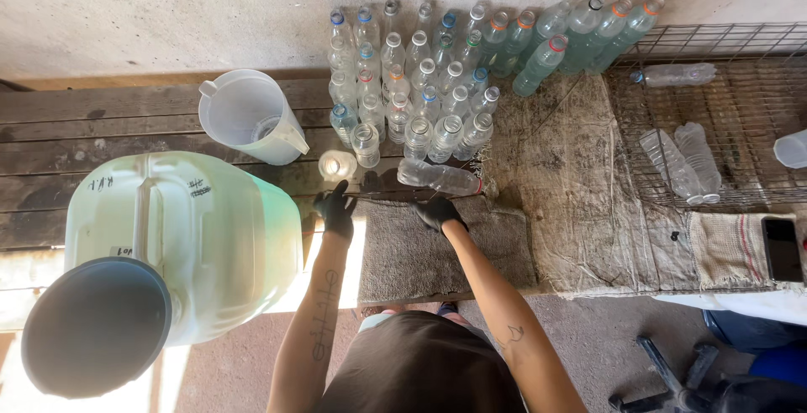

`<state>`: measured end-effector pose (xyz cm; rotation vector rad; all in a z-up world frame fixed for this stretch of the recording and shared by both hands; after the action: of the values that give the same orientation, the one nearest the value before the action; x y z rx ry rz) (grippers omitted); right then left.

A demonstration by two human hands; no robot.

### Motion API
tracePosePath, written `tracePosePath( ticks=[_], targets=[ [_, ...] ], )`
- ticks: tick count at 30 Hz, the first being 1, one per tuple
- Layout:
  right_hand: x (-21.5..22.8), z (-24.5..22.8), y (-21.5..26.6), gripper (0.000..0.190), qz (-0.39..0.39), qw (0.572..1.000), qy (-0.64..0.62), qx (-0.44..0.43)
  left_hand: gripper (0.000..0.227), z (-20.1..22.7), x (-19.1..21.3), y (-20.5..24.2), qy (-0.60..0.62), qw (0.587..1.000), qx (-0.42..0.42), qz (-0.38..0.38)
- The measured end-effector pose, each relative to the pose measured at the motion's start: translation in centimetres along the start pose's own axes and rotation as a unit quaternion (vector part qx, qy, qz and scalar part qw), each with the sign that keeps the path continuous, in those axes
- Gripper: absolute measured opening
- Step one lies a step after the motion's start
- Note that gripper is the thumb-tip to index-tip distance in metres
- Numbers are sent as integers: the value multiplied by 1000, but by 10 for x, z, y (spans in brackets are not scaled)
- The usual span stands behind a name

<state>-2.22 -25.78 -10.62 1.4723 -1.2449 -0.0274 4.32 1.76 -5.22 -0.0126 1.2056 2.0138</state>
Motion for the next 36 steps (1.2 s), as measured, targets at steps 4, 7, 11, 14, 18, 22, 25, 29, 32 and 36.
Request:
tracePosePath(
  ticks=[4,7,11,14,18,22,25,29,32,36],
  targets=[
    [52,13,59,33,223,975,-4,2,104,41,-10,35,-55,998,9,11],
    [104,19,92,61,507,851,134,42,113,52,-27,45,-69,988,-125,-59],
    [109,25,87,77,353,927,76,102,105,57,-33,23,-286,913,-288,-39],
    [105,23,74,81,346,914,188,97,94,67,-52,34,-296,913,-276,-46],
    [106,20,65,69,398,865,290,91,96,72,-64,47,-289,925,-232,-90],
    [106,7,78,56,428,847,285,139,95,64,-67,23,-292,921,-244,-89],
    [107,-3,82,38,409,847,290,176,90,62,-72,4,-307,906,-277,-91],
    [127,-47,135,53,414,848,147,296,84,64,-79,10,-289,903,-299,-106],
    [135,-71,139,57,416,817,103,386,84,63,-82,12,-284,903,-302,-110],
    [132,-107,131,65,395,804,95,435,86,55,-78,-4,-338,898,-270,-86]
  ],
)
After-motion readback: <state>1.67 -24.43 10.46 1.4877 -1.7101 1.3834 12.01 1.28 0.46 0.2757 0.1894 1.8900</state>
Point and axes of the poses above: each hand's wrist, its own y-axis away from the middle knuckle, its own x-axis out of the back of the hand, z = x × y, the point moved 7 cm from there along -y, towards the middle knuckle, and after that the axes turned 2 degrees about y, right-handed, at the moved point
